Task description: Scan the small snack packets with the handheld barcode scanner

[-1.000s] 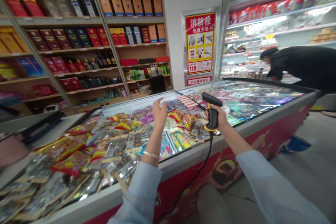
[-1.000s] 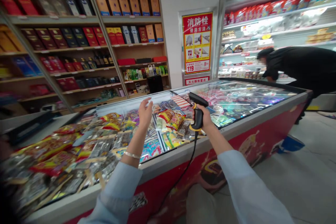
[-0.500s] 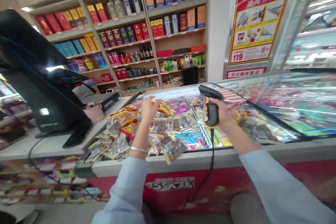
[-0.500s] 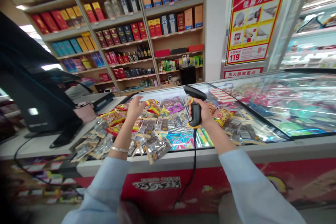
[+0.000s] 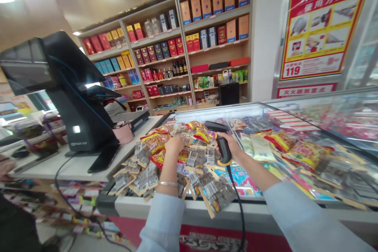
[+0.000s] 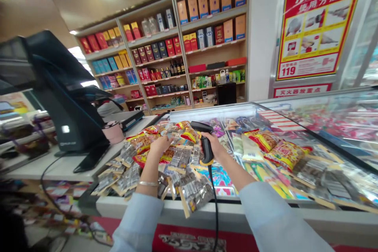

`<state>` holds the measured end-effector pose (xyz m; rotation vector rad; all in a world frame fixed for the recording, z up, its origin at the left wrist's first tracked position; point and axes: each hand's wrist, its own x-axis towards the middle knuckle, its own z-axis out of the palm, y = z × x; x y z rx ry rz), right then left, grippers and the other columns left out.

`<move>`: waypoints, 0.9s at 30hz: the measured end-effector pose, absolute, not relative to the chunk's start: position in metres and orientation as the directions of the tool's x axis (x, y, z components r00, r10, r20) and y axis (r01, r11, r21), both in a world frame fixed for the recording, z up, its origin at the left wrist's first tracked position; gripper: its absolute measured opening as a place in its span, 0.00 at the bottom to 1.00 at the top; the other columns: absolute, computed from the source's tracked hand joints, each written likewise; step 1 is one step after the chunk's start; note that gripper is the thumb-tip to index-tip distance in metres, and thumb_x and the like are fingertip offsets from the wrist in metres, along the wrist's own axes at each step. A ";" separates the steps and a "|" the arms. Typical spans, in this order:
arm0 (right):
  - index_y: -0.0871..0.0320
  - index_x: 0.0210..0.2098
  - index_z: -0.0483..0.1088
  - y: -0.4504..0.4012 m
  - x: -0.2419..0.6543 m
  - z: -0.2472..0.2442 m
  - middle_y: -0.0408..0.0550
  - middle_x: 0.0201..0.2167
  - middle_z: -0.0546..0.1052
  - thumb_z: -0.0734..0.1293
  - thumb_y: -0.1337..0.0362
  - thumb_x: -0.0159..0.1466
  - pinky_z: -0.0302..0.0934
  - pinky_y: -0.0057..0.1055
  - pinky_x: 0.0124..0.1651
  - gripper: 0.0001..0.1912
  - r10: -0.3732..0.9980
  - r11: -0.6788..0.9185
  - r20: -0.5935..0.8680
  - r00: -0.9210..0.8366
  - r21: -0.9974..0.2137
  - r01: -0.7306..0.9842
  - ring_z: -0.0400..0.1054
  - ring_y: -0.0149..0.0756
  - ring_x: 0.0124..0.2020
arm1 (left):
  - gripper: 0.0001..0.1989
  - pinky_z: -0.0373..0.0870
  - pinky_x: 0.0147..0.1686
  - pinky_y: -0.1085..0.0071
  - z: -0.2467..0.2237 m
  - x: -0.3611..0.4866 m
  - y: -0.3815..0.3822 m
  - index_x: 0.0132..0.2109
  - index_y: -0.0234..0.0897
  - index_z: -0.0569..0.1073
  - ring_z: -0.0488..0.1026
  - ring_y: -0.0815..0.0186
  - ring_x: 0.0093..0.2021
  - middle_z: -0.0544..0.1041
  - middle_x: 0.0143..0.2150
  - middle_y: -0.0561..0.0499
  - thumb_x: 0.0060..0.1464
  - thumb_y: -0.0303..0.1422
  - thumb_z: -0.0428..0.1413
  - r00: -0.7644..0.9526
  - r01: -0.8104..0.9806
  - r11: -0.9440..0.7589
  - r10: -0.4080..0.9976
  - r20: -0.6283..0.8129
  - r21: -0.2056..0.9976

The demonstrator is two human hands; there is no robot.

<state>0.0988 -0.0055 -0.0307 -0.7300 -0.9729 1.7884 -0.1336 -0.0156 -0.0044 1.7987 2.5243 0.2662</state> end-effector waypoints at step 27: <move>0.59 0.25 0.66 -0.016 0.096 -0.038 0.42 0.14 0.69 0.63 0.59 0.60 0.57 0.23 0.14 0.11 0.891 -0.310 -0.095 -0.444 -0.842 -0.441 0.62 0.27 0.12 | 0.25 0.72 0.32 0.68 -0.025 -0.142 -0.017 0.36 0.37 0.72 0.76 0.62 0.31 0.78 0.30 0.50 0.34 0.48 0.67 -0.094 0.299 0.171 0.984 -0.149 0.939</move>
